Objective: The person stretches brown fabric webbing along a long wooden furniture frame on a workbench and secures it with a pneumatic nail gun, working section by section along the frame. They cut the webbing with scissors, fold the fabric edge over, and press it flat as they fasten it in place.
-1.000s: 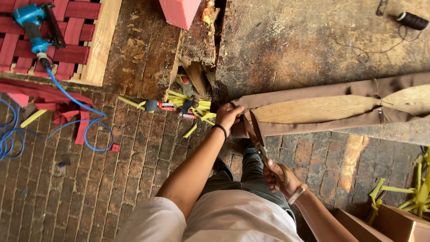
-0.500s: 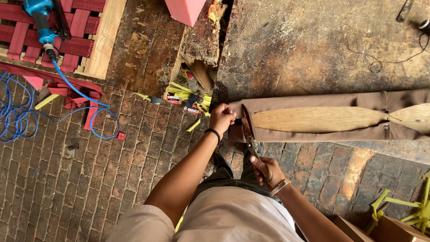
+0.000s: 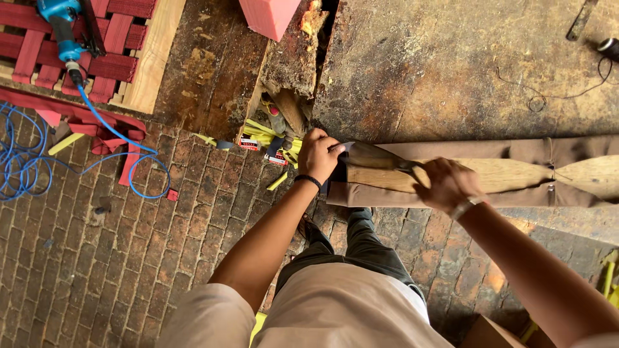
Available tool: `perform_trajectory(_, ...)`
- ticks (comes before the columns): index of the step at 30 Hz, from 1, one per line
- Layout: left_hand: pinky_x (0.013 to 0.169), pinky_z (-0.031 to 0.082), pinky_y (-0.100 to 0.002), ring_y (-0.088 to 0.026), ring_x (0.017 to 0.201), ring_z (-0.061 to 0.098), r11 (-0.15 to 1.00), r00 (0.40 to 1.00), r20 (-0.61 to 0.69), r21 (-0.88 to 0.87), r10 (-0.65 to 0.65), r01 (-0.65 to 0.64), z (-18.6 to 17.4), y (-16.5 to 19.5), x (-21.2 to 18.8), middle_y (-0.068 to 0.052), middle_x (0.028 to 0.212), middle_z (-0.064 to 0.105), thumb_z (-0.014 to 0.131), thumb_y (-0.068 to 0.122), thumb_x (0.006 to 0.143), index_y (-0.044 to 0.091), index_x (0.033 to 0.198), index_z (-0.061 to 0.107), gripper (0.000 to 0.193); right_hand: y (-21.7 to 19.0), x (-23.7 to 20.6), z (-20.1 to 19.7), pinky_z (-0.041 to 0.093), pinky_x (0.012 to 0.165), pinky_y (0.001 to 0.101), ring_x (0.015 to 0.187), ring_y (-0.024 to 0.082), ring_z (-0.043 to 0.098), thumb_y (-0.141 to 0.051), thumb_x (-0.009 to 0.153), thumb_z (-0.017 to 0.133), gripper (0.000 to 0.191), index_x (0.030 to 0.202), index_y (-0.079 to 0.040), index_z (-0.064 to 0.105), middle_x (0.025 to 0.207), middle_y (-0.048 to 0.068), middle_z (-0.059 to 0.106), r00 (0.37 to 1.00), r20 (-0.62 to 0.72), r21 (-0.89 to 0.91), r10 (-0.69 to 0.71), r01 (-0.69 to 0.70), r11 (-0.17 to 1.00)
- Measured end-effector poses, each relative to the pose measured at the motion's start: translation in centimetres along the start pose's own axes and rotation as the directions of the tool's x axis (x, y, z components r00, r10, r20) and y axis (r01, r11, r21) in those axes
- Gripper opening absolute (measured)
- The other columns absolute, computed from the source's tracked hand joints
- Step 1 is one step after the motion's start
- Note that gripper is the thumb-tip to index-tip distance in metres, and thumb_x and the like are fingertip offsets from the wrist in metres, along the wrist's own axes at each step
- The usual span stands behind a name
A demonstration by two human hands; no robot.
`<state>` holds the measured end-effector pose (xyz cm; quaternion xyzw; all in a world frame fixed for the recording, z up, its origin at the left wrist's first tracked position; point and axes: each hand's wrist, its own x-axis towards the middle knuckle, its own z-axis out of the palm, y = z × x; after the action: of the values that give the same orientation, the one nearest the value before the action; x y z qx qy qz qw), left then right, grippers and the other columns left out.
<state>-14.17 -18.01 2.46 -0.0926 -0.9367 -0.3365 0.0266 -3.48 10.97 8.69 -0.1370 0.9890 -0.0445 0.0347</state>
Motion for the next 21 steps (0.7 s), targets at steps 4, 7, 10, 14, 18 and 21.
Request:
perform_trajectory(4,0.085,0.051,-0.040,-0.028,0.098,0.062,0.997,0.997,-0.014,0.010,-0.080,0.080,-0.5,0.4,0.4,-0.003,0.095,0.065,0.089,0.027,0.072,0.013,0.077,0.080,0.017,-0.2,5.7,3.3,0.060,0.073,0.0367,0.093,0.024,0.069,-0.058,0.096,0.053,0.048,0.117,-0.017,0.069,0.105,0.008,0.074,0.991,0.125,0.030,-0.056,0.053,0.998)
perform_trajectory(7,0.087,0.051,-0.041,-0.028,0.100,0.061,0.988,0.986,-0.056,-0.018,-0.157,0.156,-1.0,0.0,1.0,-0.004,0.098,0.067,0.089,0.026,0.073,0.013,0.079,0.080,0.017,0.2,7.1,3.6,0.059,0.064,0.0328,0.081,0.016,0.071,-0.065,0.104,0.042,0.051,0.121,-0.023,0.068,0.105,0.000,0.075,0.946,0.321,-0.063,-0.049,0.073,0.995)
perform_trajectory(10,0.092,0.052,-0.041,-0.028,0.102,0.064,0.974,0.974,-0.046,-0.054,-0.221,0.218,-1.9,-1.4,2.1,-0.006,0.100,0.070,0.088,0.028,0.079,0.011,0.087,0.080,0.020,1.0,6.8,2.3,0.055,0.053,0.0296,0.071,0.013,0.070,-0.068,0.100,0.043,0.052,0.120,-0.026,0.067,0.105,-0.003,0.074,0.932,0.363,-0.129,-0.015,0.066,0.989)
perform_trajectory(14,0.096,0.050,-0.046,-0.040,0.110,0.063,0.881,0.849,-0.516,0.449,0.119,0.150,-4.0,-4.6,1.7,-0.021,0.119,0.069,0.085,0.046,0.065,-0.001,0.126,0.066,0.079,3.3,7.4,-0.8,0.054,0.044,0.0254,0.064,0.012,0.068,-0.066,0.095,0.046,0.061,0.139,-0.027,0.059,0.099,-0.004,0.074,0.920,0.370,-0.129,-0.131,0.191,0.973)
perform_trajectory(18,0.099,0.058,-0.042,-0.029,0.114,0.072,0.947,0.947,0.284,-0.236,-0.148,0.219,-2.9,-4.7,-2.8,-0.012,0.124,0.074,0.069,0.020,0.091,0.014,0.136,0.061,0.046,7.8,10.2,-4.0,0.062,0.060,0.0255,0.084,0.016,0.070,-0.063,0.083,0.056,0.056,0.118,-0.023,0.069,0.102,-0.001,0.072,0.816,0.345,-0.099,-0.463,0.523,0.847)
perform_trajectory(21,0.089,0.053,-0.045,-0.036,0.106,0.065,0.981,0.804,0.591,-0.105,-0.071,0.163,-0.3,-2.9,-5.2,-0.019,0.121,0.067,0.079,0.026,0.080,0.008,0.137,0.052,0.066,8.2,13.1,-4.7,0.062,0.085,0.0240,0.093,0.012,0.069,-0.055,0.090,0.063,0.041,0.114,-0.021,0.067,0.101,-0.004,0.070,0.703,0.545,-0.202,-0.458,0.640,0.742)
